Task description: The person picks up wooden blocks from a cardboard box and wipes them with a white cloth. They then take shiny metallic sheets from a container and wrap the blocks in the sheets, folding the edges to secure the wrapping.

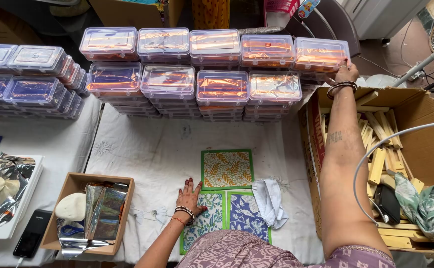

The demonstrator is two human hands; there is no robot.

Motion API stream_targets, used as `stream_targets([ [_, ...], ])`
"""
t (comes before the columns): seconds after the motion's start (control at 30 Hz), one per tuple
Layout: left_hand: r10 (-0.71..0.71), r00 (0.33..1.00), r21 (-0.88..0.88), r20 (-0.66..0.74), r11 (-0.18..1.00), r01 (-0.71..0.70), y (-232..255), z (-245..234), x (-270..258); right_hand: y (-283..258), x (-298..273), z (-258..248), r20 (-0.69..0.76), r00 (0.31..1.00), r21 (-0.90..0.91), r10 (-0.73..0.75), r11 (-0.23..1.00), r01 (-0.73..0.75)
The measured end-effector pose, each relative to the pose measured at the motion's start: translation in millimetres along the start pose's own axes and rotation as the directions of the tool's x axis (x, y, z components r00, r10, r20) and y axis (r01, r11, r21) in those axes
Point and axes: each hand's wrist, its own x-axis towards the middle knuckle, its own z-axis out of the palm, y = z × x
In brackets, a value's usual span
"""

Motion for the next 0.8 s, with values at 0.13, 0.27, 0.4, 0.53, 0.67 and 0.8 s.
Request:
stream_targets([
  [0.13,0.001,1.000,0.005,0.003,1.000,-0.001,-0.4,0.8,0.1,10.3,9.5,-5.7,-0.008,0.999,-0.323,-0.031,0.946,0.027],
  [0.27,0.004,1.000,-0.008,-0.006,1.000,-0.004,-0.8,2.0,1.8,7.0,1.1,-3.1,-0.124,0.972,-0.468,-0.199,0.875,0.120],
  [0.4,0.007,1.000,-0.023,-0.027,1.000,-0.008,-0.3,1.0,-1.3,67.5,66.1,-36.2,-0.282,0.737,-0.666,-0.615,0.678,0.311],
  [0.53,0.019,1.000,0.005,-0.024,1.000,-0.019,-1.9,1.4,-2.1,62.2,-38.5,-21.6,-0.316,0.667,-0.413,-0.674,0.731,0.543],
  [0.67,0.031,0.998,-0.020,-0.062,0.999,-0.032,-4.5,5.9,-2.0,80.4,-181.9,-11.9,0.105,0.889,-0.081,-0.445,0.888,0.453],
  [0.8,0.026,0.996,-0.032,-0.084,0.999,-0.029,-5.1,4.6,-0.2,83.9,-265.0,-29.6,0.424,0.861,-0.373,-0.279,0.813,0.447],
])
